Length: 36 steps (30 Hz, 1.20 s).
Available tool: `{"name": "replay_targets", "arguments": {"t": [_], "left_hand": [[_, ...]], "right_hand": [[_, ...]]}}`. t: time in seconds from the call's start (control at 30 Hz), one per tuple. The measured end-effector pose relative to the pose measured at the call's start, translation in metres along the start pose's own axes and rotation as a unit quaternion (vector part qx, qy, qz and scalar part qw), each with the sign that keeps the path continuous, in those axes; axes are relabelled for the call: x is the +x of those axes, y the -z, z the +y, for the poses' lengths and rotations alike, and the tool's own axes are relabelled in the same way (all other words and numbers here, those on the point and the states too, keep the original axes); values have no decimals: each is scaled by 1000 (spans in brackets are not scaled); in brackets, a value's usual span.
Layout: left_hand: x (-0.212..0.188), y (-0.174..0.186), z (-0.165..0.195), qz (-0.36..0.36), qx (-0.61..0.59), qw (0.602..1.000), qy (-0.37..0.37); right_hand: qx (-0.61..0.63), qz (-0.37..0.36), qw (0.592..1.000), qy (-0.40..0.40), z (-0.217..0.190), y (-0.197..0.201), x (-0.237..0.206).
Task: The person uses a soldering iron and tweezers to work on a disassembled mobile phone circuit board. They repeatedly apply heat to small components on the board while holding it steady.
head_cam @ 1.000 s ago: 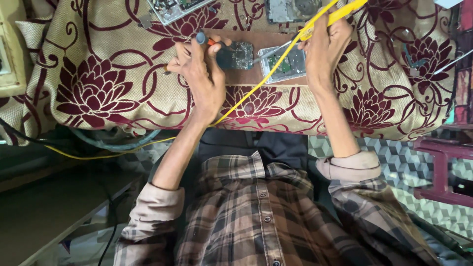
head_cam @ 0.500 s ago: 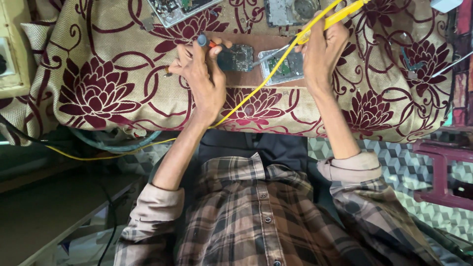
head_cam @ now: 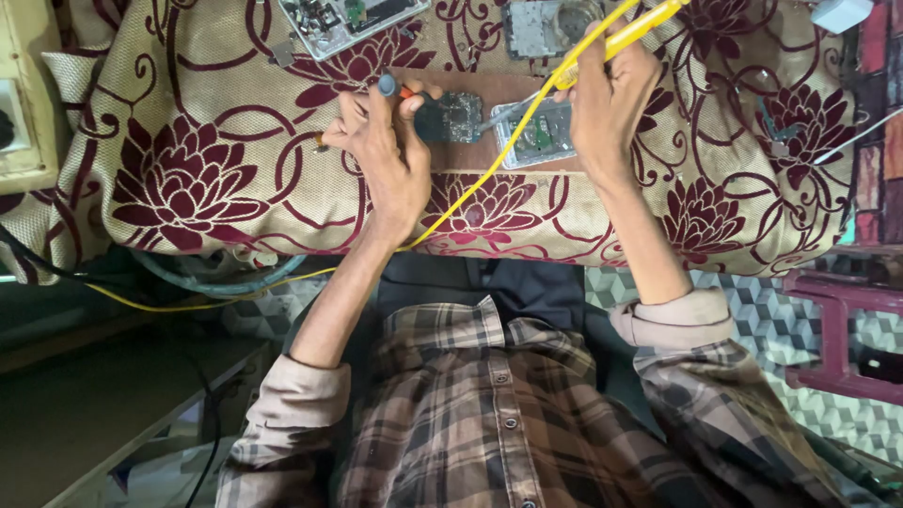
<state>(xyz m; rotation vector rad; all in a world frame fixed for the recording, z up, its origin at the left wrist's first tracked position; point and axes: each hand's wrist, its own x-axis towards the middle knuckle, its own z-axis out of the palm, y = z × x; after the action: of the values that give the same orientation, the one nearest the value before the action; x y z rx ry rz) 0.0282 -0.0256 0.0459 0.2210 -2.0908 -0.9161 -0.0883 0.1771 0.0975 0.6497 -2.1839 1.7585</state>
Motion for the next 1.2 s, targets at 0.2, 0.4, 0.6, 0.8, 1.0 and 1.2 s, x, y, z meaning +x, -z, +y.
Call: {"name": "replay_targets", "arguments": {"t": [0.2,0.4,0.6,0.8,1.0,1.2], "left_hand": [[1,-2,-1,8,-4,1000,-18],[2,-1,-1,13,-9,1000,-18],[1,-1,-1,9,-10,1000,-15],[-1,-5,-5,35,-28,998,-39],[1,-3,-3,12,-7,1000,-16],[-1,-1,-3,12,0,1000,-10]], "right_hand": [[-9,-24,1000,3,-4,0,-2],[-33,-27,999,15,-1,1,0],[-49,-37,998,31,-2,3,4],[-61,-46,996,54,-6,3,6],[-70,-90,991,68,-19,5,14],[-142,-144,948,244,-45,1,26]]}}
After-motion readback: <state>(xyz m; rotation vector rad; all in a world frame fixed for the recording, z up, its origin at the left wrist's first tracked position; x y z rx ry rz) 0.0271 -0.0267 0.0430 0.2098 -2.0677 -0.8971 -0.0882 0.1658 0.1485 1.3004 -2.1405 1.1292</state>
